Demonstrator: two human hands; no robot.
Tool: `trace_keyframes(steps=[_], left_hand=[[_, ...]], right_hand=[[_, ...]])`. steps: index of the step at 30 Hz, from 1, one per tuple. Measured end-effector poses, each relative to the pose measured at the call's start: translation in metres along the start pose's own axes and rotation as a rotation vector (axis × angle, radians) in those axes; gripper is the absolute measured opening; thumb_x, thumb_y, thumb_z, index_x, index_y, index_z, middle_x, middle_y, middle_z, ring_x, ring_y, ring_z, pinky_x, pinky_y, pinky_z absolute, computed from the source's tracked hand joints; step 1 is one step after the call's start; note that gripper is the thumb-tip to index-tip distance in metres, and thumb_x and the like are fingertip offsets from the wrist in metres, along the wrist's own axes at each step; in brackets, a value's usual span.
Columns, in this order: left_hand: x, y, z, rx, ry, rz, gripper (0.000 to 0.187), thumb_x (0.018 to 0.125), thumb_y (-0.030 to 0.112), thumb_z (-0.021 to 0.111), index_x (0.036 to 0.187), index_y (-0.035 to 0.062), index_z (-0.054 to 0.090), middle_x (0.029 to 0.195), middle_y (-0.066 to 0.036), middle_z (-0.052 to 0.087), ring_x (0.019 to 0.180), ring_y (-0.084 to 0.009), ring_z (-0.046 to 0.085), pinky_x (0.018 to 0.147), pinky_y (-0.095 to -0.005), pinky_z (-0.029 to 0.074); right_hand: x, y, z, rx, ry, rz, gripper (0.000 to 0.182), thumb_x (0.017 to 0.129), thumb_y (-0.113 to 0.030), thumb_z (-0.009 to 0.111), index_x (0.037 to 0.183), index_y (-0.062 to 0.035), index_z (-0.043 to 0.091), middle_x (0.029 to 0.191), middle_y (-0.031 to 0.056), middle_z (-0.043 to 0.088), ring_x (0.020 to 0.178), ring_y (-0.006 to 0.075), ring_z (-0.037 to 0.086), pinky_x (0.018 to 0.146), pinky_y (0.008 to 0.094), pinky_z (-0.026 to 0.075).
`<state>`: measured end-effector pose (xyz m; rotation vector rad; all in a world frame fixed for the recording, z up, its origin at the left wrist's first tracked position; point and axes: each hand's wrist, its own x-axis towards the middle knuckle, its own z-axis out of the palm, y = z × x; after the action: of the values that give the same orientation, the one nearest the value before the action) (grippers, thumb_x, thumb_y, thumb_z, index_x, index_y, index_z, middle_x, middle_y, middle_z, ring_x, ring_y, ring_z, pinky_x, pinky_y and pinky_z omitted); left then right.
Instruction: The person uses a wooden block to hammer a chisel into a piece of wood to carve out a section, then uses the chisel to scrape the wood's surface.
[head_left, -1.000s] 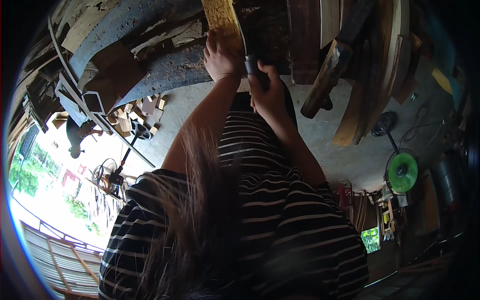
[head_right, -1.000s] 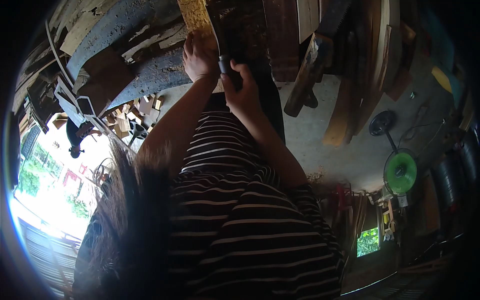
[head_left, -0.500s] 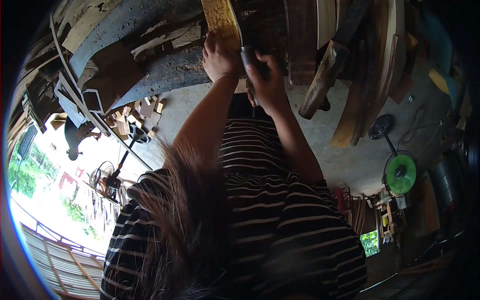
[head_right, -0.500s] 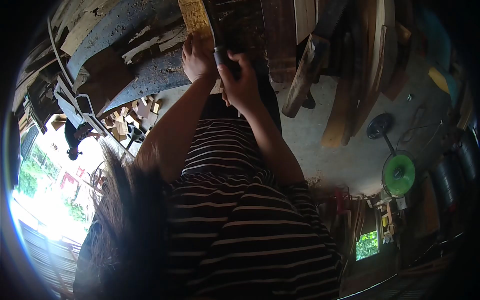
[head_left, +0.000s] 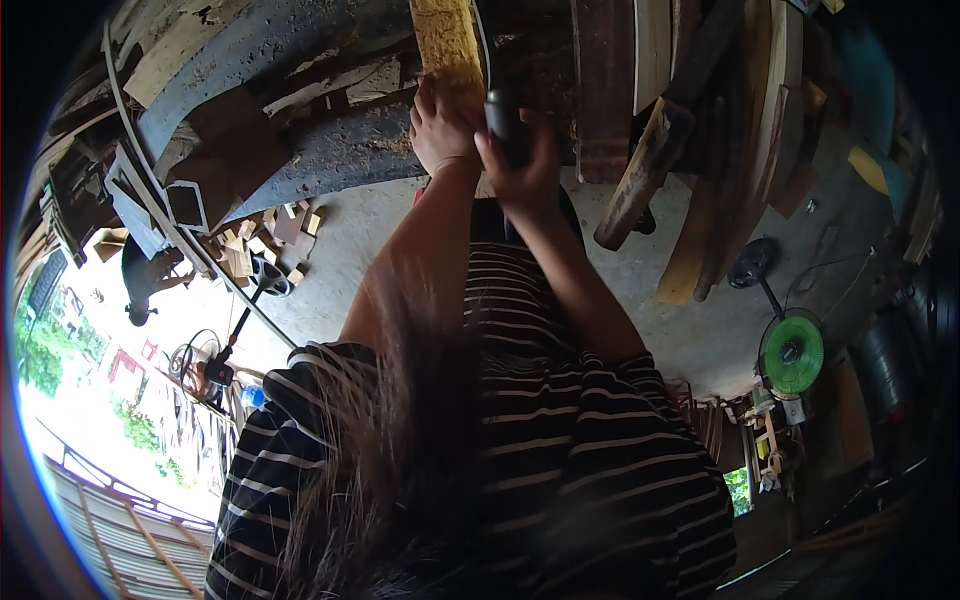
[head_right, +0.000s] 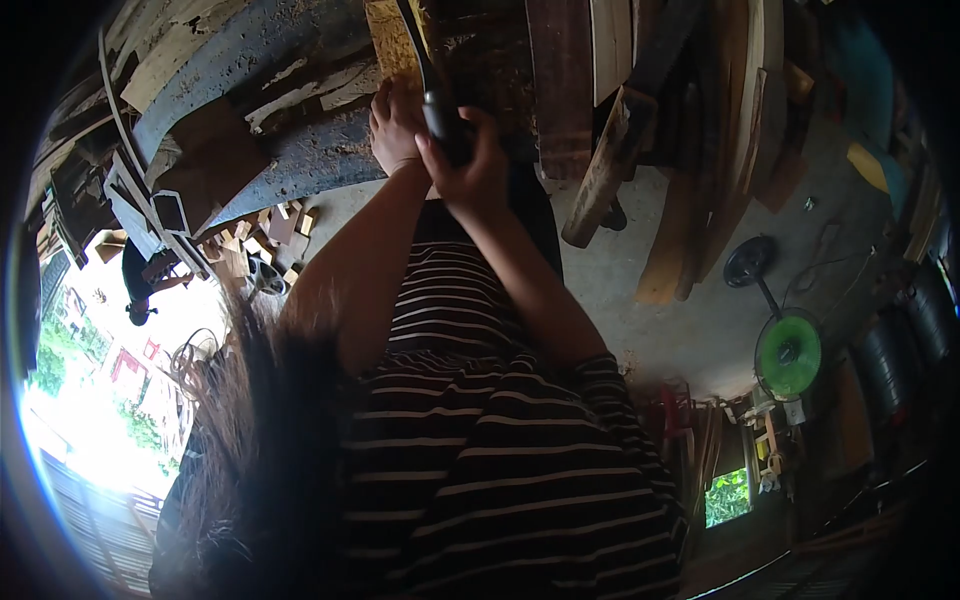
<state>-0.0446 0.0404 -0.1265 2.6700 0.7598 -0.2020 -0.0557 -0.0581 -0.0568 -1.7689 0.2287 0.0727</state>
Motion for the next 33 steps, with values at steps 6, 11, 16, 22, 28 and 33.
trace_keyframes(steps=[6,11,16,22,28,33], left_hand=[[0.000,0.007,-0.006,-0.023,0.001,0.010,0.057,0.077,0.028,0.050,0.132,0.0149,0.044,0.136,-0.009,0.042,0.120,-0.0311,0.045,0.097,-0.0434,0.040],[-0.001,0.008,-0.008,-0.025,0.046,0.026,0.057,0.076,0.026,0.050,0.132,0.0140,0.044,0.136,-0.010,0.042,0.119,-0.0309,0.045,0.096,-0.0433,0.040],[-0.001,0.012,-0.013,-0.059,-0.010,-0.027,0.055,0.077,0.025,0.049,0.132,0.0182,0.044,0.134,-0.008,0.043,0.120,-0.0316,0.045,0.097,-0.0439,0.041],[-0.002,0.008,-0.010,-0.031,-0.005,-0.016,0.057,0.075,0.026,0.051,0.131,0.0165,0.044,0.135,-0.008,0.042,0.119,-0.0314,0.046,0.096,-0.0440,0.041],[-0.001,0.009,-0.013,-0.058,-0.048,-0.033,0.061,0.076,0.028,0.050,0.134,0.0151,0.042,0.137,-0.010,0.040,0.121,-0.0327,0.044,0.098,-0.0449,0.039],[-0.003,0.008,-0.012,-0.093,-0.048,-0.041,0.062,0.076,0.028,0.049,0.136,0.0140,0.040,0.140,-0.012,0.038,0.123,-0.0330,0.042,0.101,-0.0451,0.036]], right_hand=[[0.065,0.016,-0.004,-0.605,0.040,-0.005,0.048,0.081,-0.038,0.066,0.098,0.0062,0.055,0.079,0.0259,0.062,0.076,0.0430,0.062,0.066,0.0467,0.050],[0.056,0.044,-0.009,-0.810,-0.041,0.116,0.048,0.085,-0.040,0.060,0.097,0.0071,0.056,0.082,0.0259,0.063,0.083,0.0410,0.063,0.070,0.0459,0.051],[0.072,0.007,-0.010,-1.089,-0.488,0.476,0.047,0.089,-0.045,0.052,0.089,0.0019,0.060,0.083,0.0241,0.065,0.085,0.0395,0.064,0.072,0.0445,0.052],[0.133,-0.024,0.014,-1.002,-0.348,0.064,0.046,0.090,-0.046,0.050,0.086,-0.0014,0.058,0.082,0.0207,0.065,0.080,0.0391,0.064,0.069,0.0461,0.052],[0.167,0.001,0.038,-1.038,-0.479,-0.252,0.032,0.091,-0.038,0.049,0.091,-0.0080,0.059,0.080,0.0164,0.065,0.076,0.0367,0.064,0.066,0.0478,0.051],[0.180,0.012,0.035,-0.767,-0.528,-0.206,0.021,0.089,-0.026,0.052,0.084,-0.0084,0.063,0.077,0.0169,0.064,0.073,0.0393,0.061,0.062,0.0461,0.049]])
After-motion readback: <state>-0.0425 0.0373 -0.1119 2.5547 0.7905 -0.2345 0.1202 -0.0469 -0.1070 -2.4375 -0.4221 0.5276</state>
